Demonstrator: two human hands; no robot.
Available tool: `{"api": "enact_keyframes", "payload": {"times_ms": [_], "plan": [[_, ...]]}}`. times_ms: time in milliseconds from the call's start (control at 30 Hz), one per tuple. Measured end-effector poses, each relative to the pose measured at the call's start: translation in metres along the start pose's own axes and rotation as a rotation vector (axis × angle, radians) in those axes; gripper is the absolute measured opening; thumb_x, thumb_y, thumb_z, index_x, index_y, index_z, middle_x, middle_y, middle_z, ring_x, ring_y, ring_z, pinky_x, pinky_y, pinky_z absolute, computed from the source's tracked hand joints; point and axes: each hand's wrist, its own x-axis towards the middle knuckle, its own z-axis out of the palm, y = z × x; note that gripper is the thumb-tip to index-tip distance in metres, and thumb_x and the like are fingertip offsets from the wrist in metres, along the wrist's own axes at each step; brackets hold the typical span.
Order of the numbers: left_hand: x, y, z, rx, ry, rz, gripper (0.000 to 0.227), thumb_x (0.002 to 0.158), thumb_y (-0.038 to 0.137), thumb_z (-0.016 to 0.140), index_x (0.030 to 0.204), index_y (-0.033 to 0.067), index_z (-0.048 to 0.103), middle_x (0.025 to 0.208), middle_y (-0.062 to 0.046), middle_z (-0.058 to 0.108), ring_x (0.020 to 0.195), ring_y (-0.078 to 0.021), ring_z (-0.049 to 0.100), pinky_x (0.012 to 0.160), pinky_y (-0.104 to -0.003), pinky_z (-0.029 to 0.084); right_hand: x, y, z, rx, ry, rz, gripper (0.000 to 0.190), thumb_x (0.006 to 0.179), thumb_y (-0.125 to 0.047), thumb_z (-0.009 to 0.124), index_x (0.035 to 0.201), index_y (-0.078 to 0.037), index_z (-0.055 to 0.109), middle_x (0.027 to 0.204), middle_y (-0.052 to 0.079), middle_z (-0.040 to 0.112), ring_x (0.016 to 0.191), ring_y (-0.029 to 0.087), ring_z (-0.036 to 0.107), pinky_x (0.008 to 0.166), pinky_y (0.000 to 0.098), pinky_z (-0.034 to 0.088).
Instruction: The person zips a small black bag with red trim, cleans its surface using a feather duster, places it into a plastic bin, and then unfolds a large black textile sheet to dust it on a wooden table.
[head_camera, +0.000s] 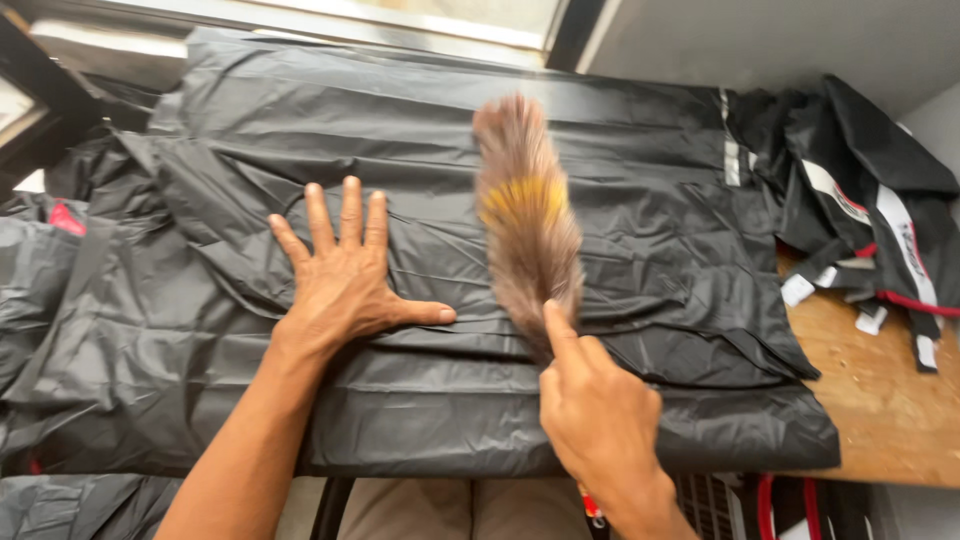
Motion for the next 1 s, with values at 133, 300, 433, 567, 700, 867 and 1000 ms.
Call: {"api": "enact_keyframes", "payload": {"times_ms": [133,300,433,567,700,867,1000], "plan": [[0.002,0.003,-0.012,-0.078,-0.133,-0.025,0.149,0.046,0.099,0.061,0.148,0.0013,0.011,0.155,-0.022,0.0,0.137,-0.0527,-0.009,0.095,-0.077,-0.009,0.006,-0.008,0.024,-0.186,0.111,-0.134,0.06,0.078,-0.027,0.051,0.137,-0.03,0.047,0.063,-0.003,0.057,0.036,0.031,0.056,0.03,0.0451,0.038],[0.015,-0.028,-0.059,-0.086,-0.313,-0.169,0.111,0.065,0.088,0.039,0.147,0.0169,0.016,0.157,-0.01,0.003,0.141,-0.0373,-0.001,0.103,-0.072,-0.006,0.008,-0.003,0.036,-0.227,0.162,-0.14,0.059,0.075,-0.026,0.053,0.133,-0.032,0.052,0.053,-0.003,0.049,0.031,0.029,0.048,0.029,0.0414,0.034],[0.027,-0.105,-0.05,0.143,-0.034,-0.365,0.078,0.087,0.074,0.034,0.138,0.016,0.045,0.153,-0.009,0.035,0.141,-0.029,0.026,0.103,-0.075,-0.002,0.007,-0.004,0.038,-0.247,0.21,-0.152,0.057,0.074,-0.024,0.054,0.131,-0.031,0.056,0.051,-0.002,0.046,0.029,0.029,0.047,0.028,0.0408,0.034],[0.021,-0.18,-0.016,0.278,0.109,-0.42,0.072,0.107,0.072,0.03,0.116,0.0129,0.07,0.132,-0.015,0.059,0.131,-0.043,0.038,0.101,-0.074,-0.002,0.006,-0.008,0.037,-0.227,0.179,-0.114,0.057,0.075,-0.026,0.053,0.132,-0.031,0.055,0.053,-0.002,0.048,0.031,0.031,0.05,0.03,0.0431,0.036],[0.004,-0.116,-0.058,0.177,0.559,-0.078,0.049,0.112,0.038,0.063,0.132,-0.006,0.064,0.151,-0.039,0.045,0.143,-0.0546,0.028,0.103,-0.072,0.002,0.006,-0.011,0.029,-0.174,0.159,-0.116,0.058,0.075,-0.022,0.051,0.132,-0.028,0.054,0.054,-0.002,0.05,0.031,0.03,0.048,0.03,0.0424,0.035],[-0.054,0.039,-0.065,-0.526,0.336,0.399,0.041,0.082,0.032,0.07,0.114,0.0077,0.06,0.116,-0.013,0.064,0.107,-0.0322,0.058,0.092,-0.046,0.043,0.012,-0.019,-0.009,-0.034,-0.205,0.04,0.056,0.083,-0.036,0.042,0.139,-0.037,0.042,0.08,-0.001,0.066,0.068,0.041,0.065,0.056,0.0572,0.045],[-0.081,0.086,-0.024,-0.301,0.294,0.472,0.08,0.075,0.073,0.058,0.13,0.015,0.053,0.126,-0.008,0.058,0.116,-0.0271,0.054,0.103,-0.053,0.031,0.022,-0.006,-0.049,0.097,-0.224,0.005,0.048,0.091,-0.043,0.037,0.137,-0.037,0.049,0.095,0.008,0.057,0.079,0.033,0.064,0.069,0.0515,0.05]]}}
